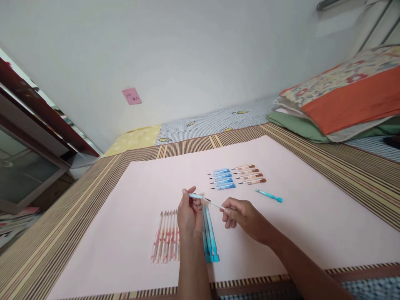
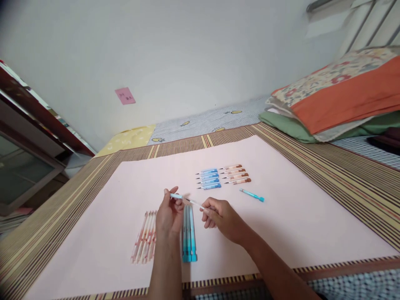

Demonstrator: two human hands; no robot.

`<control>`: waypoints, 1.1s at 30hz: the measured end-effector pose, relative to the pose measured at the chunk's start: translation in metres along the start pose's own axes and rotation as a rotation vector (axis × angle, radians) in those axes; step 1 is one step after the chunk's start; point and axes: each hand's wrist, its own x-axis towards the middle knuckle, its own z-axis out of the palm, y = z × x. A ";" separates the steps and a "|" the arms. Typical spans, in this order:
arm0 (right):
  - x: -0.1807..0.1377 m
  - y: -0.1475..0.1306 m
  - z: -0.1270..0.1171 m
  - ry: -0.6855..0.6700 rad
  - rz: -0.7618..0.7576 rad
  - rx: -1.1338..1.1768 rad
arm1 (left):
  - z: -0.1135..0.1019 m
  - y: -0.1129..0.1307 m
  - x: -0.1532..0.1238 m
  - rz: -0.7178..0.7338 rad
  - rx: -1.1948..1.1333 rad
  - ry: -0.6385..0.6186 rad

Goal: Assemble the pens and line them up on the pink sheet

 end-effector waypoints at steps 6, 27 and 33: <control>0.001 0.004 0.000 0.036 0.006 -0.024 | 0.002 -0.003 0.000 -0.026 -0.044 -0.012; -0.001 0.002 -0.017 0.218 -0.087 -0.406 | 0.012 -0.013 -0.010 0.046 0.400 -0.145; 0.004 0.010 -0.001 0.495 -0.270 -0.497 | 0.016 -0.025 -0.014 -0.119 0.317 -0.264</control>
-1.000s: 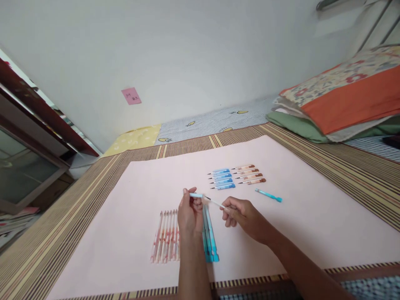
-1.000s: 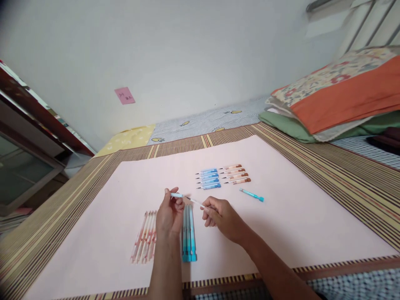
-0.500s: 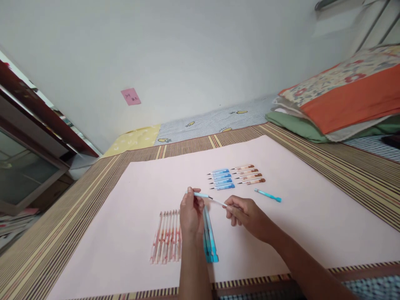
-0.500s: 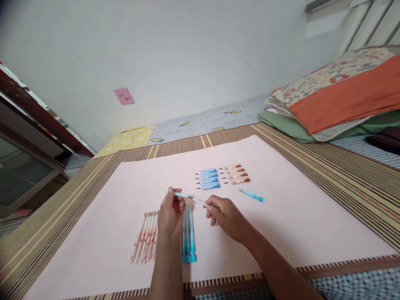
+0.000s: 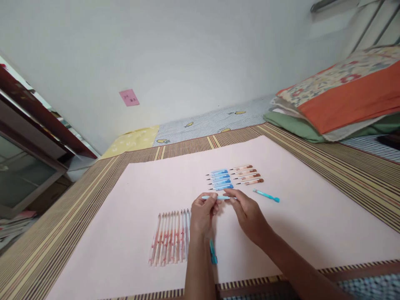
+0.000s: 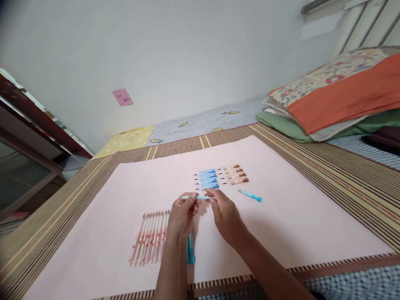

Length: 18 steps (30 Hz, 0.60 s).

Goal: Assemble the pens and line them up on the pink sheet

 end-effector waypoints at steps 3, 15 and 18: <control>-0.003 -0.002 0.003 0.055 -0.076 -0.062 | 0.004 -0.003 -0.001 -0.054 -0.085 -0.042; 0.019 -0.005 -0.049 0.259 -0.190 -0.065 | 0.008 -0.010 -0.004 -0.317 -0.696 -0.087; 0.027 0.026 -0.079 0.155 0.063 -0.295 | 0.001 -0.005 -0.002 -0.270 -0.740 -0.095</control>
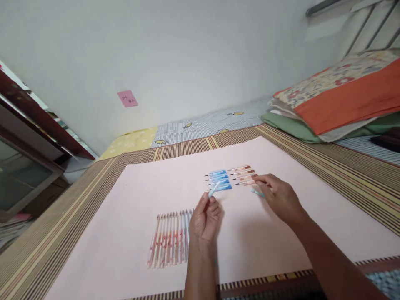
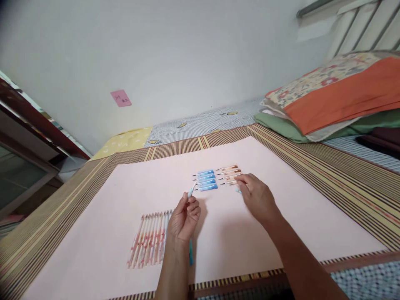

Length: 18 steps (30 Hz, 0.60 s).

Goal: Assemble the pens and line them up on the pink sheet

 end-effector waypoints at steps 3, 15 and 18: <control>0.005 0.030 -0.006 -0.188 0.185 -0.264 | -0.001 0.003 0.000 0.040 0.029 0.010; 0.000 0.038 0.018 -0.101 0.280 0.229 | -0.003 0.000 0.003 0.114 0.152 0.070; 0.000 0.024 0.021 -0.118 0.349 0.764 | 0.000 -0.002 0.002 0.142 0.232 0.057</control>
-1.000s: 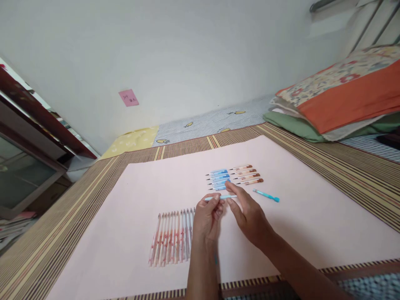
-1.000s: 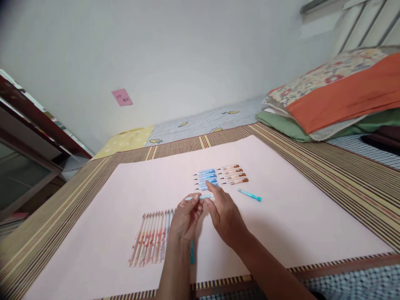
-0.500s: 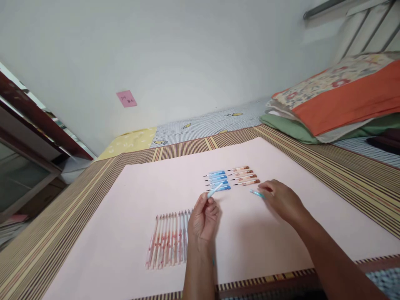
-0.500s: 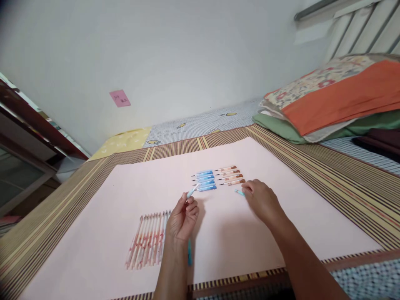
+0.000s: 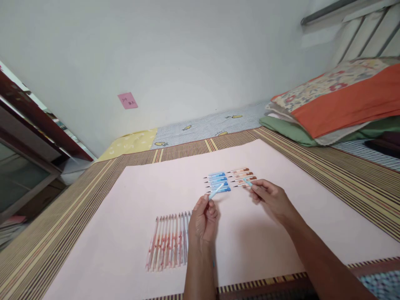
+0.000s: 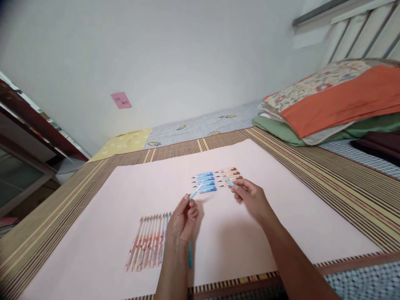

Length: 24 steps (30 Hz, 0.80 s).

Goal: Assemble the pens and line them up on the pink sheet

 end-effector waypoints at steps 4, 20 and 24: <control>-0.010 -0.015 0.019 -0.122 0.055 0.309 | 0.005 0.000 -0.003 0.028 0.100 -0.010; -0.014 -0.011 0.030 -0.206 0.134 0.346 | -0.002 0.002 0.000 0.133 0.346 0.013; -0.015 -0.013 0.026 -0.216 0.085 0.238 | -0.005 0.005 0.002 0.169 0.445 0.017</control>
